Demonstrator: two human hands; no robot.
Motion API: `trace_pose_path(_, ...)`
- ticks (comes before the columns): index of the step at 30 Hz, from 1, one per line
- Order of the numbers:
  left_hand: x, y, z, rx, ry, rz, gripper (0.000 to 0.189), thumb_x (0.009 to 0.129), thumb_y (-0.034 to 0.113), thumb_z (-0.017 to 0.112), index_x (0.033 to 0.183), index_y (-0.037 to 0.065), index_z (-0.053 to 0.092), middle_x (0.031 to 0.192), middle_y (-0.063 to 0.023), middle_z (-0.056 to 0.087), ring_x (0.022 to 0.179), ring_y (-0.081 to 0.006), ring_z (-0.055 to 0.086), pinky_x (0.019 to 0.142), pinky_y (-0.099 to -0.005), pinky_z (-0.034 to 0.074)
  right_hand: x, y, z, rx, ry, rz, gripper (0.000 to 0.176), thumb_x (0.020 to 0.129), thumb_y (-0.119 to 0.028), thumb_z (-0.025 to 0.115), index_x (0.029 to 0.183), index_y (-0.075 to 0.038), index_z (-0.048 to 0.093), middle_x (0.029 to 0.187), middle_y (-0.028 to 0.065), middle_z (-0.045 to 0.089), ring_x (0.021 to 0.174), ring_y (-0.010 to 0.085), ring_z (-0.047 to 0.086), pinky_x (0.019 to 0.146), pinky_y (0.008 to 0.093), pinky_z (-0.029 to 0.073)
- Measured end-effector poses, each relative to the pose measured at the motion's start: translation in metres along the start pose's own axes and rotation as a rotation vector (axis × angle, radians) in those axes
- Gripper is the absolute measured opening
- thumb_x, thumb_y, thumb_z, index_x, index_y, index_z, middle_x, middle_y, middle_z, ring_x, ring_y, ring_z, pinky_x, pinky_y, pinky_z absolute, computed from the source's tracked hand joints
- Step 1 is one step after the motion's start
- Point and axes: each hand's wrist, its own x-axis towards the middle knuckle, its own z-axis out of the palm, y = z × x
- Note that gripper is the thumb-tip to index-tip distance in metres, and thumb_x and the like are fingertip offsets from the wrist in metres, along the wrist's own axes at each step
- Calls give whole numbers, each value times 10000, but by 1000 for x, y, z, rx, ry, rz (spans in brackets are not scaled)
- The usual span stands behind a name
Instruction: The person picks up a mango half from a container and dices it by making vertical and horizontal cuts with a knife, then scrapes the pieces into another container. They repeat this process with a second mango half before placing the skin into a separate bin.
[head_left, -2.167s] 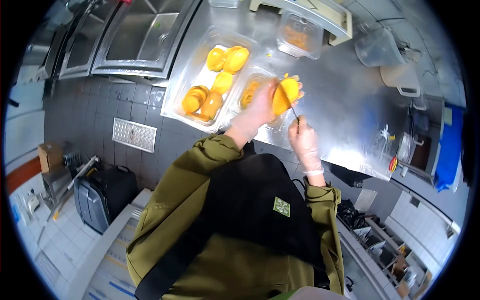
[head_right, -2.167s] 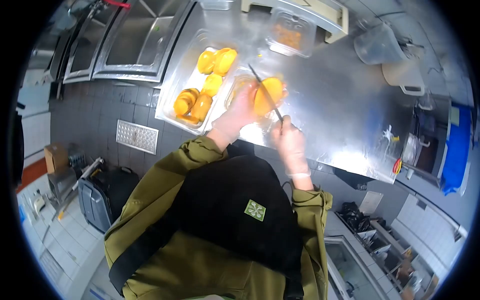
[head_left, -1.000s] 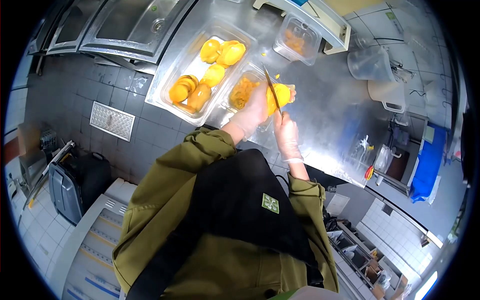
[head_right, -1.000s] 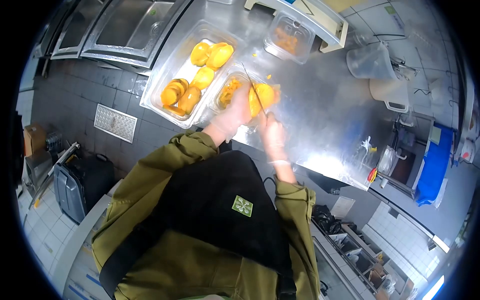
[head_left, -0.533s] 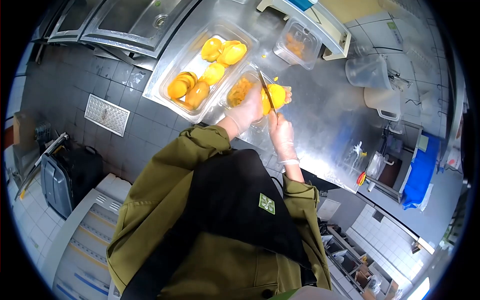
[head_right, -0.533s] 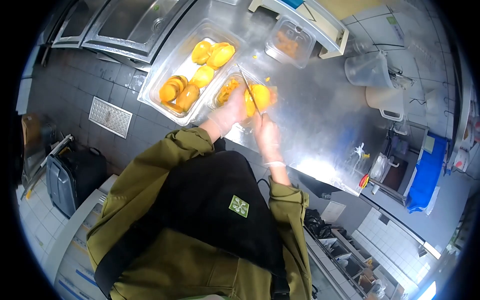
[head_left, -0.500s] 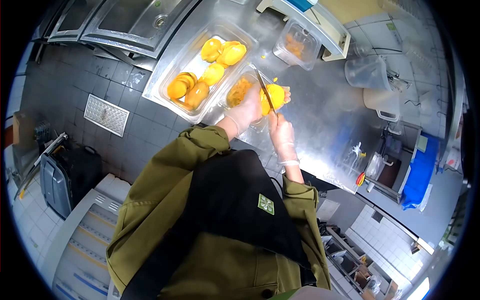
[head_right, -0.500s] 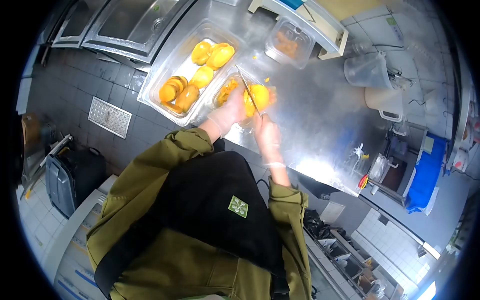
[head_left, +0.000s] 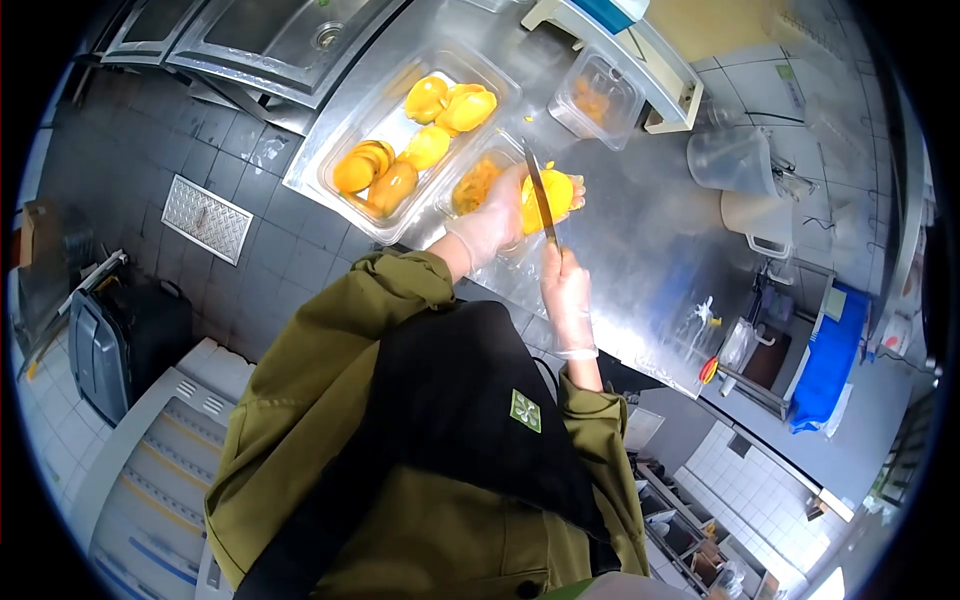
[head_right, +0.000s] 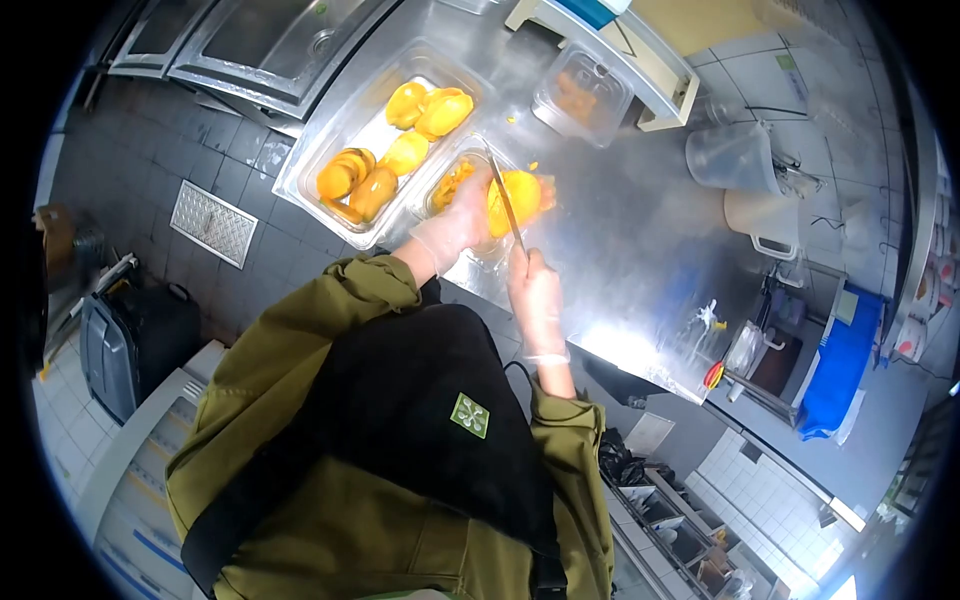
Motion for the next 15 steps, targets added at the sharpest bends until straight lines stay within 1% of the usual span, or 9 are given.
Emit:
trace_pose_path(2,-3,-3,5,32,-48,9,573,925,357,237,1081,-127,502,995,-236,593,900,-332,590,814,-372,481,1,15,13,2,31,-54,284,891,-253,450,775,-9,539,662,261,552,658,440,550,557,484,437)
trace_pose_path(3,-7,-8,11,64,-61,21,567,925,360,249,1094,-121,498,1002,-227,596,905,-330,590,796,-359,484,1,15,16,4,49,-77,280,890,-249,450,776,-9,539,660,261,551,657,439,550,554,482,436)
trace_pose_path(6,-3,-11,8,60,-46,-16,578,924,362,244,1100,-129,491,1004,-231,594,905,-332,590,803,-358,480,10,5,8,120,35,-121,285,891,-250,450,779,-6,544,658,263,550,655,435,553,549,478,438)
trace_pose_path(9,-1,-6,13,31,-13,-46,600,920,370,229,1098,-141,488,1014,-244,588,908,-335,588,829,-372,472,7,-9,-7,77,49,-66,286,891,-259,454,805,-4,552,668,261,557,660,433,556,555,478,444)
trace_pose_path(12,-8,-4,16,130,-25,-38,629,917,363,143,1202,-134,401,1173,-271,500,1091,-373,493,969,-417,370,-3,-8,-8,-45,-10,-7,289,890,-268,459,831,-2,555,680,263,561,664,431,558,565,477,449)
trace_pose_path(15,-7,-13,21,137,45,41,618,918,367,151,1195,-119,415,1177,-263,500,1093,-372,494,965,-436,371,2,-5,6,-34,24,11,322,892,-287,450,892,7,581,716,260,571,715,439,557,591,472,452)
